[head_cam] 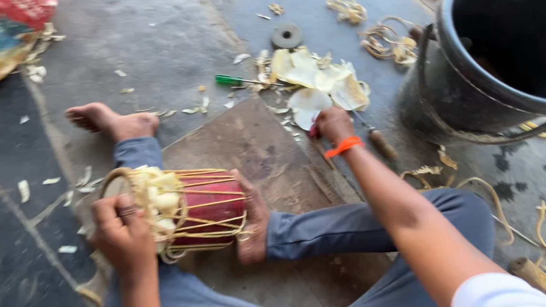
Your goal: The person sits on the floor and repairs a small drum by weaving a rope around its rim. They use a metal tool to push the rope through the drum's skin and a wooden mallet to tighten the weave.
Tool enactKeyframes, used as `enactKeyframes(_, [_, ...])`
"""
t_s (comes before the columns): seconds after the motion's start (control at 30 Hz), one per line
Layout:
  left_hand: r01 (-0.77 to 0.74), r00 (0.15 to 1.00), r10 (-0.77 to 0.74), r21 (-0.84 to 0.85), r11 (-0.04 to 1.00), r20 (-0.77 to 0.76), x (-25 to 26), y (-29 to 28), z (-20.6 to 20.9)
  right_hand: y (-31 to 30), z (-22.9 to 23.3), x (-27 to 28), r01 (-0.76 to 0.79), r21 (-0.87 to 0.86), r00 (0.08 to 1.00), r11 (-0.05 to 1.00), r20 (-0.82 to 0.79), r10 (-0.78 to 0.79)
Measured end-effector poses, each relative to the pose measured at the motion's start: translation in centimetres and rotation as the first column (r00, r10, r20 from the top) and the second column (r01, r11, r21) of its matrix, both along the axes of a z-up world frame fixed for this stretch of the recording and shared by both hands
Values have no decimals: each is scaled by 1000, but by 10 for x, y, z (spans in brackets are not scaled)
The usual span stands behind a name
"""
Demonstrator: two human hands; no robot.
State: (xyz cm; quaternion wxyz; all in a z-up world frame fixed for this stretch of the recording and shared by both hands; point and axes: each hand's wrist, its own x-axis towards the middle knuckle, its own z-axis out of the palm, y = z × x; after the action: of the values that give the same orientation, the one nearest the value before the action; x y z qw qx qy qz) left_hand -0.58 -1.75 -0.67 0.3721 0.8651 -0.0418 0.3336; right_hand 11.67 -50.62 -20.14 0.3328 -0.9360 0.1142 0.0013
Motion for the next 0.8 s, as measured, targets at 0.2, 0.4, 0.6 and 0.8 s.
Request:
enactKeyframes(0.2, [167, 977, -170, 34, 985, 128, 26, -5, -1, -16, 97, -70, -42, 151, 998, 988, 47, 35])
enactKeyframes(0.4, [352, 932, -357, 69, 933, 67, 14, -15, 19, 47, 242, -137, -336, 913, 939, 230, 344, 5])
enactKeyframes(0.6, [560, 826, -564, 143, 816, -17, -65, -28, 15, 89, 263, -192, -243, 743, 965, 623, 250, 78])
enactKeyframes(0.8, [566, 819, -574, 169, 807, -5, -119, -56, 23, 181, 216, -222, -257, 624, 963, 738, 105, 247])
